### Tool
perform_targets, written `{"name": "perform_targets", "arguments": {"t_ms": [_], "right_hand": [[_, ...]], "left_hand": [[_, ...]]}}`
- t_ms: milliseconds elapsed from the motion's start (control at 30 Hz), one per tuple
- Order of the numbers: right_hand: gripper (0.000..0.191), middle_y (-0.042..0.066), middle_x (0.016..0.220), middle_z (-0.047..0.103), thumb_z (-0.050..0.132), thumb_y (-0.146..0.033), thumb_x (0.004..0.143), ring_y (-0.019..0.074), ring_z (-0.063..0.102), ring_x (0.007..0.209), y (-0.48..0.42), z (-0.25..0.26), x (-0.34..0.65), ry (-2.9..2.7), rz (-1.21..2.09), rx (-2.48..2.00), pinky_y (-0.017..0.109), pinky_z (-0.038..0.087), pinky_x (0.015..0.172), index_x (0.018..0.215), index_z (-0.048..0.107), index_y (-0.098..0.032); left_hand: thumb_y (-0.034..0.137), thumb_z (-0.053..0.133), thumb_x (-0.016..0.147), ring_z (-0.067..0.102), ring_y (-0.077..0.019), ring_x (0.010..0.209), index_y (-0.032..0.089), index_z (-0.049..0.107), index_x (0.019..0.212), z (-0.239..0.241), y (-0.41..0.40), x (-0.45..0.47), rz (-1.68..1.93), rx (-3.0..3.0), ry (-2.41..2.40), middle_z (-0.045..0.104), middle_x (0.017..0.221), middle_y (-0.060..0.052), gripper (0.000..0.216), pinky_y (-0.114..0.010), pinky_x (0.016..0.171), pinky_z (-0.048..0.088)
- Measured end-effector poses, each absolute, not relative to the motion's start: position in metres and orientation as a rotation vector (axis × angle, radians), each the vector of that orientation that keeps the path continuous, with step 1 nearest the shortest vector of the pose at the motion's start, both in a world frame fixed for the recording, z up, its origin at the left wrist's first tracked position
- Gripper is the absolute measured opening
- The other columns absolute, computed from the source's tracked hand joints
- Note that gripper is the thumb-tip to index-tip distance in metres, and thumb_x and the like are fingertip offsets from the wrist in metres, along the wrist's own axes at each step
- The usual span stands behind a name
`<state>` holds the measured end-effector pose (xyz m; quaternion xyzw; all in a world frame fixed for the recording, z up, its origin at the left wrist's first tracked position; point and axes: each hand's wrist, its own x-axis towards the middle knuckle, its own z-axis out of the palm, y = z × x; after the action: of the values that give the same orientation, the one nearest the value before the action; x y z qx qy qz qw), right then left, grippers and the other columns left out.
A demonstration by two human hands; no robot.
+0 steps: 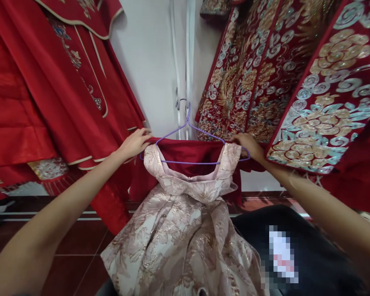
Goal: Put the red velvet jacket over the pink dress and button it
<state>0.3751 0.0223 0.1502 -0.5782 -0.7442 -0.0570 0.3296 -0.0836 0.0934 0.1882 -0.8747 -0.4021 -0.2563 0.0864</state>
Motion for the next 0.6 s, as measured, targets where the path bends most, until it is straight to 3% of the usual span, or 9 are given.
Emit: {"name": "perform_targets", "arguments": {"t_ms": [167, 300, 400, 500, 600], "right_hand": [[0.030, 0.010, 0.093, 0.068, 0.039, -0.020, 0.084, 0.0258, 0.061, 0.086, 0.008, 0.172, 0.373, -1.691, -0.331, -1.479, 0.039, 0.046, 0.082, 0.100, 0.064, -0.021], [0.033, 0.012, 0.102, 0.068, 0.031, -0.027, 0.092, 0.0250, 0.062, 0.096, -0.005, 0.187, 0.360, -1.524, -0.375, -1.323, 0.040, 0.046, 0.086, 0.102, 0.062, -0.020], [0.032, 0.011, 0.093, 0.069, 0.045, -0.044, 0.090, 0.0260, 0.064, 0.085, -0.025, 0.198, 0.349, -1.548, -0.427, -1.381, 0.040, 0.048, 0.077, 0.100, 0.063, -0.020], [0.043, 0.009, 0.084, 0.069, 0.063, -0.058, 0.078, 0.0271, 0.063, 0.076, -0.054, 0.203, 0.336, -1.629, -0.528, -1.475, 0.037, 0.046, 0.069, 0.099, 0.065, -0.020], [0.044, 0.008, 0.073, 0.065, 0.066, -0.061, 0.075, 0.0262, 0.061, 0.068, -0.075, 0.194, 0.323, -1.640, -0.586, -1.557, 0.034, 0.041, 0.063, 0.091, 0.063, -0.020]], "left_hand": [[0.029, 0.053, 0.083, 0.052, -0.0247, 0.105, 0.017, 0.063, 0.100, 0.184, 0.087, -0.073, -1.102, -2.448, -1.127, 0.057, 0.109, -0.010, 0.023, -0.039, 0.096, 0.041], [0.031, 0.057, 0.080, 0.054, -0.0210, 0.092, 0.018, 0.055, 0.087, 0.191, 0.083, -0.067, -1.262, -2.363, -1.246, 0.057, 0.095, -0.005, 0.015, -0.033, 0.087, 0.044], [0.028, 0.056, 0.080, 0.055, -0.0195, 0.080, 0.019, 0.051, 0.079, 0.202, 0.077, -0.077, -1.027, -2.445, -1.246, 0.056, 0.084, -0.003, 0.010, -0.029, 0.075, 0.042], [0.025, 0.053, 0.081, 0.058, -0.0221, 0.079, 0.019, 0.053, 0.087, 0.206, 0.056, -0.087, -0.833, -2.293, -1.289, 0.057, 0.096, -0.007, 0.008, -0.030, 0.066, 0.039], [0.025, 0.050, 0.083, 0.060, -0.0241, 0.080, 0.020, 0.054, 0.093, 0.192, 0.024, -0.086, -0.758, -2.142, -1.397, 0.056, 0.105, -0.010, 0.011, -0.030, 0.061, 0.035]]}}
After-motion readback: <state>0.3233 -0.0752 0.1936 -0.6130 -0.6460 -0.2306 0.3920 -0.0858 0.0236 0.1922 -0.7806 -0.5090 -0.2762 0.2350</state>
